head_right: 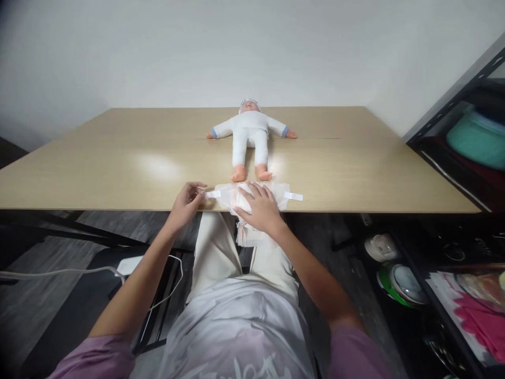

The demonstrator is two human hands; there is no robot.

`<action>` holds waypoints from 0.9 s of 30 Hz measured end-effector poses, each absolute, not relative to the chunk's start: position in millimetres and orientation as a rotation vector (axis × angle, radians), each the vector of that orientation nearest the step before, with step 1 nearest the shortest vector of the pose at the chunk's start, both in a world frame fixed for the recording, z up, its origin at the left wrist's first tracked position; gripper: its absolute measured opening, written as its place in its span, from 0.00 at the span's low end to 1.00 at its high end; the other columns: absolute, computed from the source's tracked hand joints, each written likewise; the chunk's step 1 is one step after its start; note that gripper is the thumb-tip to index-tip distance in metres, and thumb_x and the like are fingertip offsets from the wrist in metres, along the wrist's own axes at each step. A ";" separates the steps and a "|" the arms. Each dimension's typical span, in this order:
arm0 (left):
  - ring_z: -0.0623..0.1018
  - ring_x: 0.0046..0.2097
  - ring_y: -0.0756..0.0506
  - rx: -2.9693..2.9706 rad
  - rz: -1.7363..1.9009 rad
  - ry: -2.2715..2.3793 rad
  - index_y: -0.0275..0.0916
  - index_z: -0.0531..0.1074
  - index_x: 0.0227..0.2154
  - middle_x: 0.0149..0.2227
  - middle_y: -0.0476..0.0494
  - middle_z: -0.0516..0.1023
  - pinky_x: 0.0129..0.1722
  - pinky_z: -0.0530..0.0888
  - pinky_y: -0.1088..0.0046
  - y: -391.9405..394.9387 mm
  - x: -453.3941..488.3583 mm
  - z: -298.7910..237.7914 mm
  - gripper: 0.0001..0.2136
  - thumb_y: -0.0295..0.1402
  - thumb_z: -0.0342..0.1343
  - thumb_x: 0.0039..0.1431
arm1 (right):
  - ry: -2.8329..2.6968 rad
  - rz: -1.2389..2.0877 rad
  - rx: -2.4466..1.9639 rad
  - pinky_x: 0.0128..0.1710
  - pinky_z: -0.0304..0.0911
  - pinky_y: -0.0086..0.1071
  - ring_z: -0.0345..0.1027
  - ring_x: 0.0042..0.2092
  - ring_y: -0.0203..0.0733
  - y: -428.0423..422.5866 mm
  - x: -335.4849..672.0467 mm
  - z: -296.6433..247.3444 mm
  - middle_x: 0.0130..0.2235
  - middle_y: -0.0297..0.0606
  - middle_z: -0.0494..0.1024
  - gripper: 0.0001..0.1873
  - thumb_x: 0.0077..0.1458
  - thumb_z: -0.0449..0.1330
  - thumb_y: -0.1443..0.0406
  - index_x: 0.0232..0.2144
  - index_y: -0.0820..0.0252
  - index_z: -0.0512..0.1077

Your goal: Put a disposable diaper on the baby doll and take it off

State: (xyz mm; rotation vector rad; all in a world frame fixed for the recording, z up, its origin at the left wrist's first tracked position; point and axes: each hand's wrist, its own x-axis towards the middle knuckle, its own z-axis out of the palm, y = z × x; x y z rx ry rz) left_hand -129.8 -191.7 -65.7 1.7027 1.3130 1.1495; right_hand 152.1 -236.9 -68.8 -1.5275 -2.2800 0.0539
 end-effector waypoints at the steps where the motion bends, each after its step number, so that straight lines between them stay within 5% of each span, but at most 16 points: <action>1: 0.75 0.36 0.44 1.723 1.124 1.344 0.44 0.75 0.52 0.41 0.46 0.78 0.37 0.70 0.67 -190.6 -134.2 -64.7 0.15 0.45 0.59 0.69 | -2.284 0.053 -1.528 0.82 0.47 0.56 0.55 0.80 0.58 -237.1 152.1 -68.5 0.80 0.48 0.64 0.37 0.77 0.55 0.43 0.77 0.55 0.67; 8: 0.80 0.42 0.37 2.075 0.866 1.735 0.44 0.78 0.47 0.37 0.44 0.84 0.60 0.69 0.50 -177.8 -145.7 -60.0 0.11 0.41 0.55 0.70 | -2.301 0.083 -1.542 0.82 0.47 0.56 0.54 0.81 0.58 -238.2 151.5 -63.6 0.81 0.46 0.62 0.37 0.77 0.55 0.45 0.78 0.54 0.65; 13: 0.75 0.60 0.27 2.400 0.924 1.593 0.39 0.76 0.56 0.58 0.28 0.80 0.65 0.68 0.45 -124.3 -115.4 -56.1 0.17 0.39 0.57 0.68 | -2.366 0.141 -1.524 0.83 0.44 0.58 0.49 0.83 0.58 -235.5 153.3 -59.9 0.82 0.46 0.58 0.38 0.78 0.53 0.44 0.80 0.54 0.63; 17: 0.63 0.74 0.21 2.685 0.738 1.304 0.35 0.65 0.72 0.75 0.22 0.65 0.73 0.61 0.37 -64.5 -74.0 -39.7 0.37 0.30 0.61 0.59 | -2.427 0.259 -1.453 0.83 0.44 0.57 0.47 0.84 0.52 -229.2 159.8 -59.0 0.83 0.42 0.56 0.33 0.82 0.45 0.52 0.81 0.52 0.60; 22: 0.52 0.82 0.21 3.069 0.386 0.664 0.43 0.68 0.74 0.83 0.32 0.51 0.77 0.56 0.38 -22.7 -32.1 -16.2 0.43 0.21 0.63 0.52 | -2.407 0.351 -1.385 0.83 0.47 0.54 0.50 0.83 0.48 -225.7 168.5 -56.3 0.82 0.42 0.59 0.31 0.82 0.43 0.58 0.80 0.54 0.62; 27: 0.59 0.81 0.25 3.212 0.255 0.419 0.49 0.69 0.73 0.83 0.38 0.55 0.77 0.57 0.42 -20.4 -16.0 -12.5 0.43 0.16 0.60 0.52 | -2.416 0.295 -1.395 0.84 0.47 0.55 0.49 0.83 0.48 -230.0 167.2 -55.0 0.82 0.43 0.58 0.31 0.82 0.44 0.59 0.80 0.55 0.61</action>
